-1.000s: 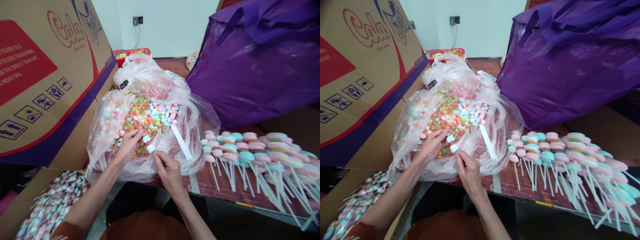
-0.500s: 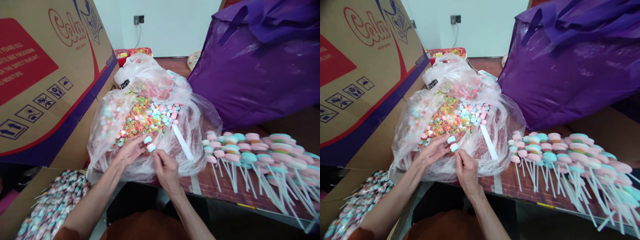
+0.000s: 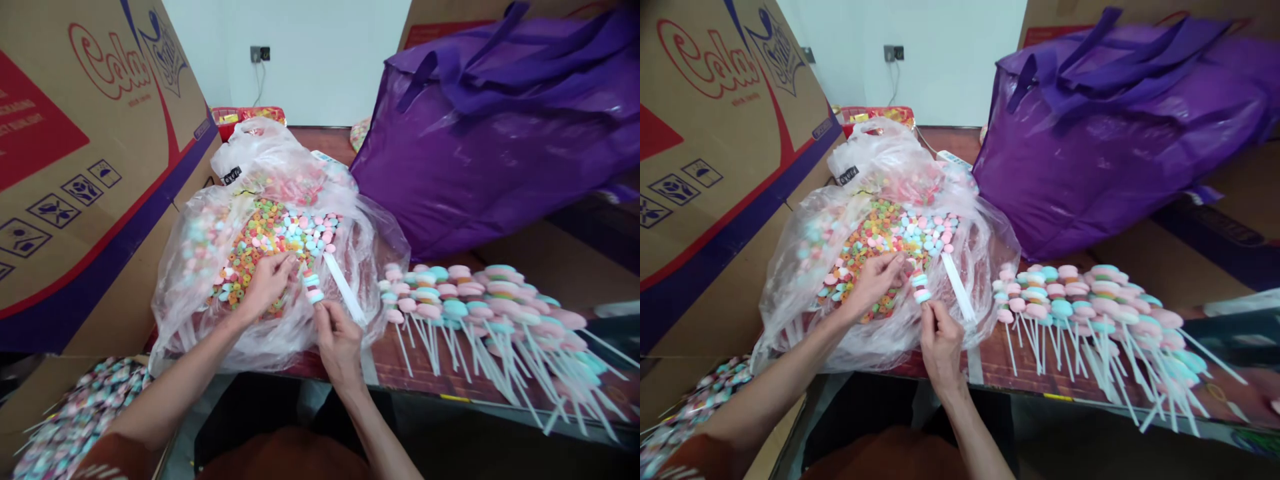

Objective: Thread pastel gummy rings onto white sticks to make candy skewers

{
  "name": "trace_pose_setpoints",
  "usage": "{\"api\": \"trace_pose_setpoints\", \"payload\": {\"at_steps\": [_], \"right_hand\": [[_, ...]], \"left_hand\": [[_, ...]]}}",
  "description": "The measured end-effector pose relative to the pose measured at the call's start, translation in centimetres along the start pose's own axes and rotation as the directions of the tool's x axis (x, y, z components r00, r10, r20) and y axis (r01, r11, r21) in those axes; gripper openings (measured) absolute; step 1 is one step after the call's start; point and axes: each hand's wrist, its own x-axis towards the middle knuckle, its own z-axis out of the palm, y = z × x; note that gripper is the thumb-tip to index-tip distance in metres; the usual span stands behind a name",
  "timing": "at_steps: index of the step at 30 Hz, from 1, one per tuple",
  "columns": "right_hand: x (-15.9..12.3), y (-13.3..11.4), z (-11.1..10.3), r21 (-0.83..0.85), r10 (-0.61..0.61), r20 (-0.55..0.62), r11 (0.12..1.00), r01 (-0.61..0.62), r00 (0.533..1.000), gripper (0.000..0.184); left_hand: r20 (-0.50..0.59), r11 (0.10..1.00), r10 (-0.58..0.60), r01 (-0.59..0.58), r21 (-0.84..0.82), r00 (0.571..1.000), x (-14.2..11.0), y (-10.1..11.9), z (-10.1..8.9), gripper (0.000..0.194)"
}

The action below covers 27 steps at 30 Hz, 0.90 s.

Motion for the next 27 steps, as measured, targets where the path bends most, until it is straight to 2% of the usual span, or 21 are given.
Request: {"api": "trace_pose_setpoints", "payload": {"at_steps": [2, 4, 7, 9, 12, 17, 19, 23, 27], "right_hand": [[-0.2, 0.6, -0.3, -0.004, 0.076, -0.018, 0.997, -0.076, 0.997, 0.028], [-0.5, 0.9, -0.2, -0.005, 0.127, -0.032, 0.992, -0.127, 0.991, 0.031], [-0.8, 1.1, 0.0, 0.005, 0.149, -0.030, 0.989, -0.149, 0.988, 0.032], [-0.8, 1.1, 0.1, 0.020, 0.151, -0.016, 0.988, -0.151, 0.988, 0.031], [-0.7, 1.0, 0.0, 0.032, 0.160, -0.004, 0.987, -0.159, 0.987, 0.030], [-0.7, 0.9, 0.0, 0.037, 0.167, -0.014, 0.985, -0.166, 0.986, 0.030], [-0.7, 0.9, 0.0, 0.042, 0.161, -0.011, 0.986, -0.160, 0.987, 0.029], [-0.6, 0.9, 0.1, 0.042, 0.166, 0.007, 0.985, -0.166, 0.986, 0.029], [-0.5, 0.7, 0.1, 0.046, 0.158, 0.015, 0.986, -0.159, 0.987, 0.029]], "left_hand": [[-0.002, 0.931, 0.170, -0.160, 0.329, 0.985, 3.1, 0.0, 0.7, 0.027], [0.086, 0.778, 0.254, -0.256, 0.573, 0.963, 5.8, -0.1, 1.7, 0.022], [0.204, 0.579, 0.199, -0.283, 0.765, 0.958, 8.4, -0.6, 3.2, 0.024], [0.214, 0.508, 0.158, -0.265, 0.819, 0.964, 9.1, -0.9, 3.9, 0.025], [0.161, 0.519, 0.139, -0.211, 0.828, 0.977, 9.5, -0.9, 4.2, 0.023], [0.132, 0.673, 0.148, -0.197, 0.712, 0.980, 10.3, -0.3, 3.9, 0.027], [0.096, 0.699, 0.163, -0.184, 0.691, 0.982, 10.5, -0.1, 3.9, 0.030], [-0.039, 0.638, 0.300, -0.170, 0.751, 0.953, 10.5, 0.3, 4.0, 0.033], [0.049, 0.514, 0.275, -0.190, 0.837, 0.960, 10.9, 0.4, 3.9, 0.035]]}}
